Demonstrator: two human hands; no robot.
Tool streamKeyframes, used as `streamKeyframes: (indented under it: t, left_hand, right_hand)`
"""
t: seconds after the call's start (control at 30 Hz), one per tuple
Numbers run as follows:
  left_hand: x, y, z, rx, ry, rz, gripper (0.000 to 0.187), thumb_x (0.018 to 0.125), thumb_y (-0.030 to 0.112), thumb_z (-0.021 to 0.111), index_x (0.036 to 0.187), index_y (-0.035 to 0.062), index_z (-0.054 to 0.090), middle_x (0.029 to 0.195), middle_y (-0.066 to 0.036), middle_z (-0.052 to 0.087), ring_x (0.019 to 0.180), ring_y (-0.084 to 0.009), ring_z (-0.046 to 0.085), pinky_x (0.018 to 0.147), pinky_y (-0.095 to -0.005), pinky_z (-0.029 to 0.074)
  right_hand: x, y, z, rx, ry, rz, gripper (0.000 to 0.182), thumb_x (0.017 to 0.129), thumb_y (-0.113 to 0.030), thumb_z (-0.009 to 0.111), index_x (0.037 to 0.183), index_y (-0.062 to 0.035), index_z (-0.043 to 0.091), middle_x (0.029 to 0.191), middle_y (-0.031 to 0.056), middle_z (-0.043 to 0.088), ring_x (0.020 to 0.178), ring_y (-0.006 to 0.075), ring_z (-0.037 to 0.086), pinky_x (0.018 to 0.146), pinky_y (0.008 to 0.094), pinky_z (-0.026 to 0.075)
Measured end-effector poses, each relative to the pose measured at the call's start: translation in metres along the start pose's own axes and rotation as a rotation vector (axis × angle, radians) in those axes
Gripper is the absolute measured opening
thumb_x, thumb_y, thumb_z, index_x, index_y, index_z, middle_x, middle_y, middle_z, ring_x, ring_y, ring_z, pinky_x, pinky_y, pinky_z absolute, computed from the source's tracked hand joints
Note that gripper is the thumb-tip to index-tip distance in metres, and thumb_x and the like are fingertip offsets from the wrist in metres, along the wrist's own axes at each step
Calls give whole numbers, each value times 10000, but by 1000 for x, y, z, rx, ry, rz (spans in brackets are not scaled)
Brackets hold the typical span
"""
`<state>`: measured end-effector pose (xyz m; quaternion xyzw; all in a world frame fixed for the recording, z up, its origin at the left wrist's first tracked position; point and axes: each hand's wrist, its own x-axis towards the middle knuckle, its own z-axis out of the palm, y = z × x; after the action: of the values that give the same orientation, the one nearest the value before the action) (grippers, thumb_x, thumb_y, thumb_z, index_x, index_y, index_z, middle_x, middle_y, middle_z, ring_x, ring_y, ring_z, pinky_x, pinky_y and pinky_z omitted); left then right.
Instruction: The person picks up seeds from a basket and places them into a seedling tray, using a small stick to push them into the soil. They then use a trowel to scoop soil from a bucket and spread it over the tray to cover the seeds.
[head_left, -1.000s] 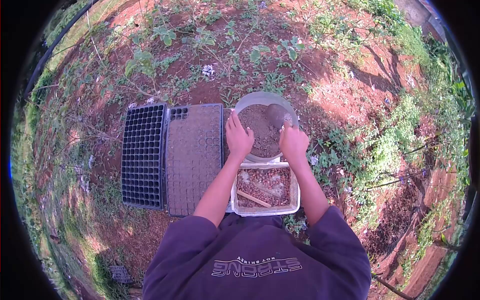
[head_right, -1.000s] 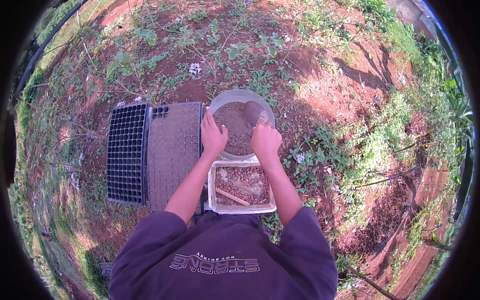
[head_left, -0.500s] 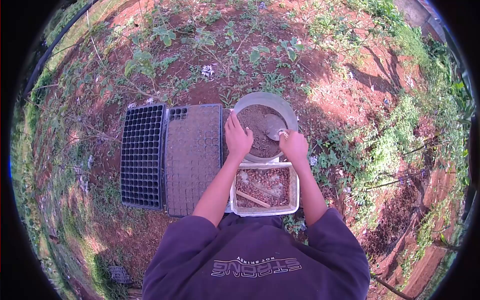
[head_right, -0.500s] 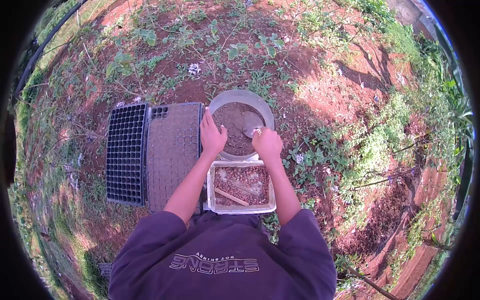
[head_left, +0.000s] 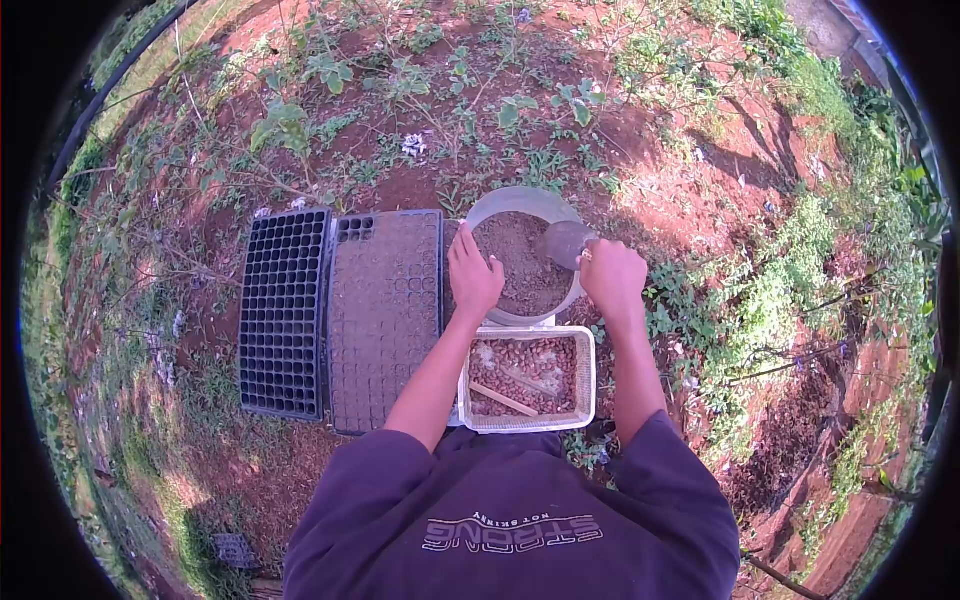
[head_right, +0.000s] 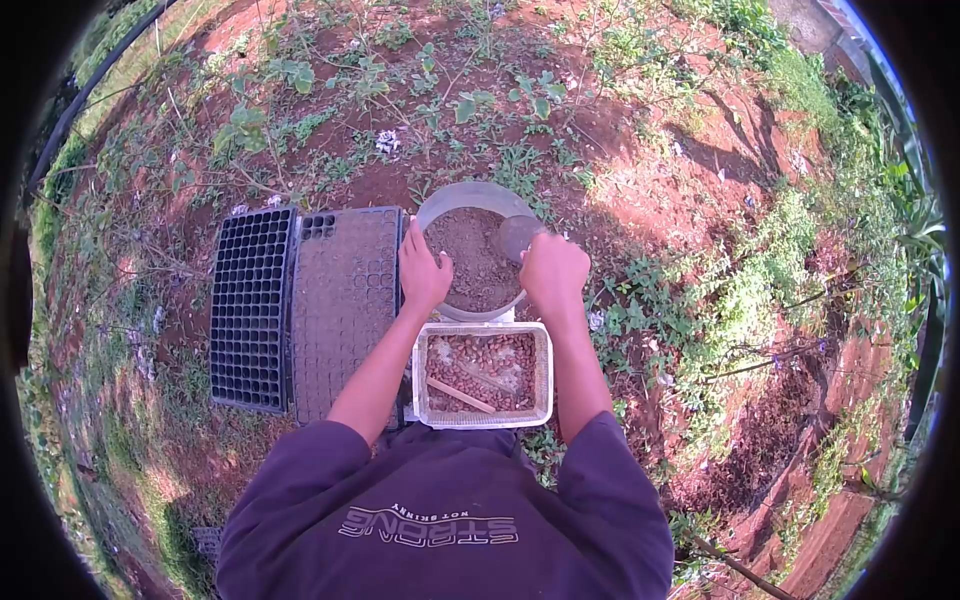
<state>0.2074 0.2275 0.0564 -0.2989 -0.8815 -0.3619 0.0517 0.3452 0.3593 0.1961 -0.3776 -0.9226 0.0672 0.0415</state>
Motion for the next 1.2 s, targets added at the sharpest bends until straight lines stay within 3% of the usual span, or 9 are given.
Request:
streamKeyframes:
  t: [0.13,0.6,0.7,0.77,0.9,1.0,1.07,1.13,1.2]
  left_hand:
    - [-1,1,1,1,-1,-8,786,781,119,582,1432,-44,173,1375,-266,353,1242,-421,375,1063,-470,323]
    - [0,0,5,9,26,6,784,768,111,589,1431,-40,197,1377,-257,361,1230,-422,383,1054,-471,333]
    - [0,-2,7,-8,25,14,786,774,122,590,1436,-33,195,1386,-255,356,1239,-417,381,1053,-471,331]
    - [0,-5,8,-25,31,14,791,779,131,594,1439,-29,187,1395,-255,351,1248,-413,379,1054,-471,327]
    - [0,-2,4,-57,14,-25,797,777,124,600,1442,-21,185,1393,-255,354,1258,-416,373,1054,-470,331]
    - [-1,-1,2,-69,0,-48,800,780,125,600,1446,-16,180,1386,-254,360,1262,-414,372,1056,-471,333]
    - [-2,-1,2,-62,25,-28,788,774,108,585,1443,-20,189,1360,-255,380,1232,-416,391,1044,-477,346]
    - [-2,-2,3,-74,18,-28,787,775,101,580,1446,-19,186,1370,-257,373,1237,-415,388,1049,-474,342]
    - [-1,-3,4,-74,7,-24,785,775,101,577,1446,-18,185,1375,-256,369,1240,-414,386,1052,-473,338]
  right_hand:
    - [1,-11,-21,0,14,-103,252,790,-281,682,796,-30,699,757,172,681,750,347,682,665,431,541]
    - [34,-16,97,300,-153,99,305,776,-341,666,915,-77,733,924,190,694,898,351,672,802,435,539]
    - [40,-13,101,297,-75,75,308,799,-344,649,887,-60,730,825,186,698,765,317,694,755,413,552]
    - [42,-15,85,511,-341,189,332,841,-354,625,841,-35,718,683,145,683,585,242,677,643,368,561]
    - [47,2,96,773,-443,256,380,892,-382,613,892,-12,701,590,35,613,465,105,560,453,248,461]
    - [31,4,92,828,-368,148,382,876,-365,628,921,9,699,613,57,630,492,124,584,503,290,491]
    - [22,8,105,668,-160,-26,342,846,-338,657,975,-24,703,642,82,658,537,193,627,567,357,518]
    - [8,-1,82,328,-63,-125,278,816,-303,675,1024,-122,710,853,130,689,813,285,674,721,393,535]
    - [5,-1,77,239,-6,-237,289,816,-307,676,1061,-154,699,850,110,681,785,300,668,693,409,531]
